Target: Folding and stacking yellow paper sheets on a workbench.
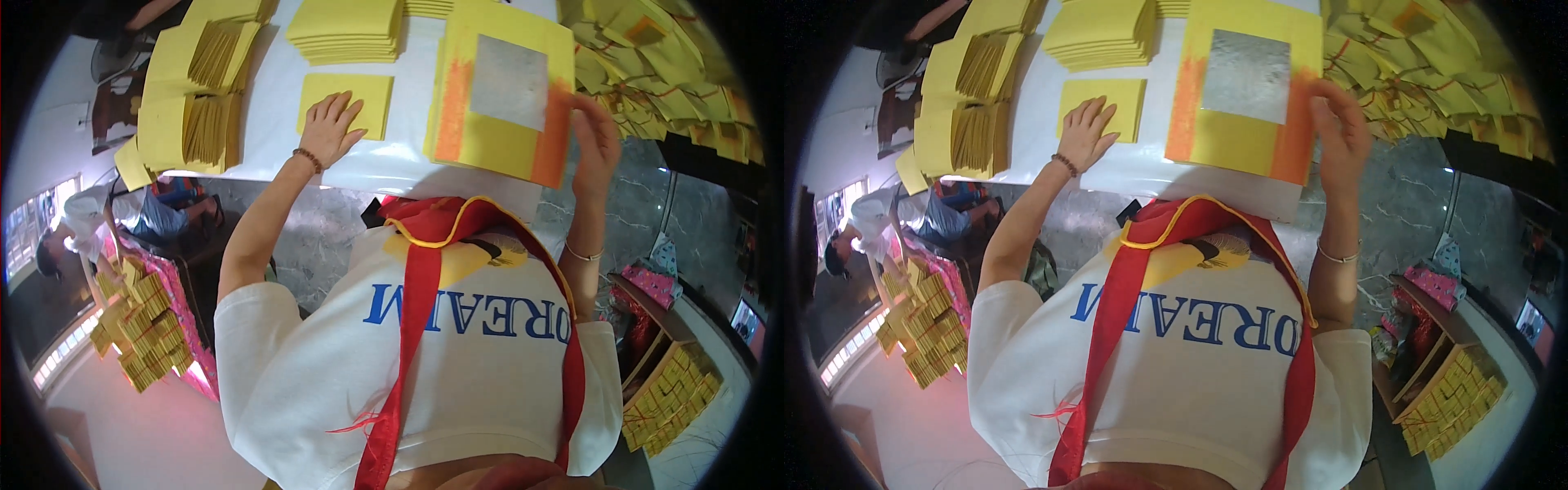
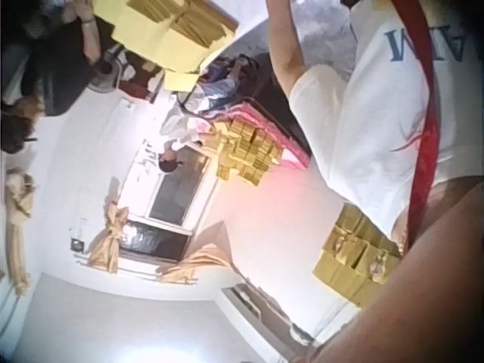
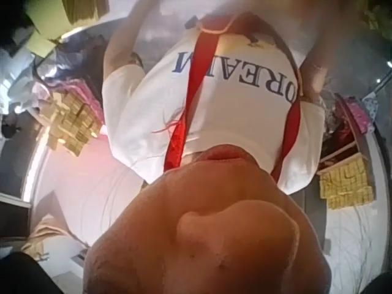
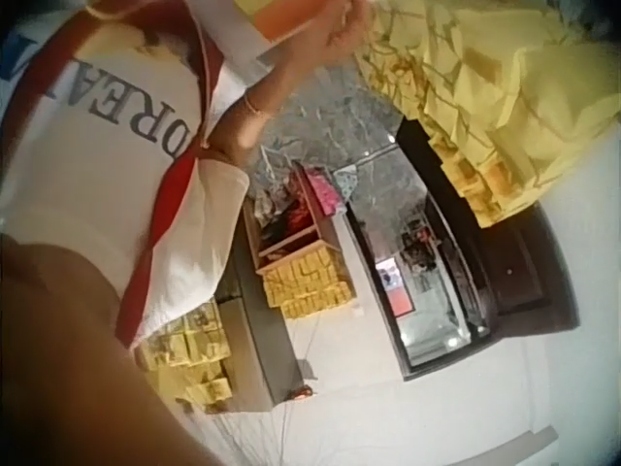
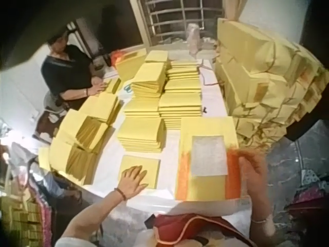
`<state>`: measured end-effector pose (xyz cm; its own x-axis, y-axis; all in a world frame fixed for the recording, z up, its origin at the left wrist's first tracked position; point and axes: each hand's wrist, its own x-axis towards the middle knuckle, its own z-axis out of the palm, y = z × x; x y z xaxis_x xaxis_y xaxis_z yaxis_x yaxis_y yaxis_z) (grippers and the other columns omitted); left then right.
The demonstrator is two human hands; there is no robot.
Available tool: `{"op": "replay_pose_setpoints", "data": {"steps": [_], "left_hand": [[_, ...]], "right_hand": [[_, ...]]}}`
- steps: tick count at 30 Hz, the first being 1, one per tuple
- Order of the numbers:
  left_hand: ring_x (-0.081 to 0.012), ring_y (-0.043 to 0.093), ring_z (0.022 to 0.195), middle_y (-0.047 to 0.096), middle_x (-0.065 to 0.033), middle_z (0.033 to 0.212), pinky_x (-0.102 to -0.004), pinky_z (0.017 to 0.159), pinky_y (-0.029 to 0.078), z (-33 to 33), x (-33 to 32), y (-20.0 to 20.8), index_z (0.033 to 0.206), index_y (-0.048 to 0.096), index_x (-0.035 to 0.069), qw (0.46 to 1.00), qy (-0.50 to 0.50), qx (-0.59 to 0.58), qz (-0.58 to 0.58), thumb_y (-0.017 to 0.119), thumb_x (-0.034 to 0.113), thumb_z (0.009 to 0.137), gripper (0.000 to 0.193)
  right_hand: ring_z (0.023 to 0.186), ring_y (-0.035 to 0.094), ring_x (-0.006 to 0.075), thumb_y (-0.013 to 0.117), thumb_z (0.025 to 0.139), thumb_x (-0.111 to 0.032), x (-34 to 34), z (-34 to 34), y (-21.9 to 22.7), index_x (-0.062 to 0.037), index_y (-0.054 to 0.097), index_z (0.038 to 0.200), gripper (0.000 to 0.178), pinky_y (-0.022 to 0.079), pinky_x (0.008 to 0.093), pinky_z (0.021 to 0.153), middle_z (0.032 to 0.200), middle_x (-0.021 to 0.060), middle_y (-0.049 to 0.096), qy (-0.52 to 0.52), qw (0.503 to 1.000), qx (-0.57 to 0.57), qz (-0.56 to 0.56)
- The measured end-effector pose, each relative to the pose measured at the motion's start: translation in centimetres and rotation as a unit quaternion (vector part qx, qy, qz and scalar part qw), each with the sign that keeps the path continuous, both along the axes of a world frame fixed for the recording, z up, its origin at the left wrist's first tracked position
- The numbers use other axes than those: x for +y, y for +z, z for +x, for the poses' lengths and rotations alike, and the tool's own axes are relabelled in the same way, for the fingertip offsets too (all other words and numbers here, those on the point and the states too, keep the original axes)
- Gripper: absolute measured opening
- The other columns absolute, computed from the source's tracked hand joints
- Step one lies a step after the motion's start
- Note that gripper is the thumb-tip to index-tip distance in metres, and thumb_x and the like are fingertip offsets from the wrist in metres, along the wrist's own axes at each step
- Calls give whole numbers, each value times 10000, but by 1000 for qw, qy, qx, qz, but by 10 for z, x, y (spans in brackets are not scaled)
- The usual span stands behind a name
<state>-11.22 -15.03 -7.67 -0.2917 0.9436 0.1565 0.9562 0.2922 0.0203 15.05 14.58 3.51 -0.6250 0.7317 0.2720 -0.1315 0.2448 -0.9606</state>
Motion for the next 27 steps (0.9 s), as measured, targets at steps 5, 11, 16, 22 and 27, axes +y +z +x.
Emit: {"op": "replay_pose_setpoints", "data": {"steps": [5,11,16,22,27], "left_hand": [[-243,414,1145,448,-87,1249,-425,925,328,8,13,32,1190,505,133,997,-2,17,-79,479,413,868,428],[-293,536,961,589,-114,1043,-385,799,437,47,71,104,1063,595,78,971,-17,-133,199,614,189,800,286],[-279,535,952,576,-110,1041,-372,781,443,98,104,141,1067,592,44,949,-250,-101,164,638,217,778,340],[-226,565,790,597,-67,852,-323,667,460,96,112,141,1012,616,56,938,-283,-110,166,639,181,778,266],[-242,567,661,591,-80,726,-324,597,465,86,120,139,931,634,42,927,-254,-199,193,607,119,816,141]], "right_hand": [[932,563,175,596,824,-90,2,1,8,-40,615,977,163,428,287,832,977,55,627,111,973,-110,167],[989,535,219,625,778,-87,7,1,1,-51,644,889,118,408,323,864,982,54,619,106,944,-117,290],[1004,528,212,627,782,-87,7,0,2,-44,651,859,92,393,323,885,995,49,616,128,954,-119,244],[1042,508,200,543,856,-158,13,6,-8,-37,652,855,163,370,326,927,1018,49,614,142,962,-109,205],[1128,467,237,262,965,-324,16,7,-16,4,649,901,512,333,354,984,1072,101,603,165,980,-38,109]]}}
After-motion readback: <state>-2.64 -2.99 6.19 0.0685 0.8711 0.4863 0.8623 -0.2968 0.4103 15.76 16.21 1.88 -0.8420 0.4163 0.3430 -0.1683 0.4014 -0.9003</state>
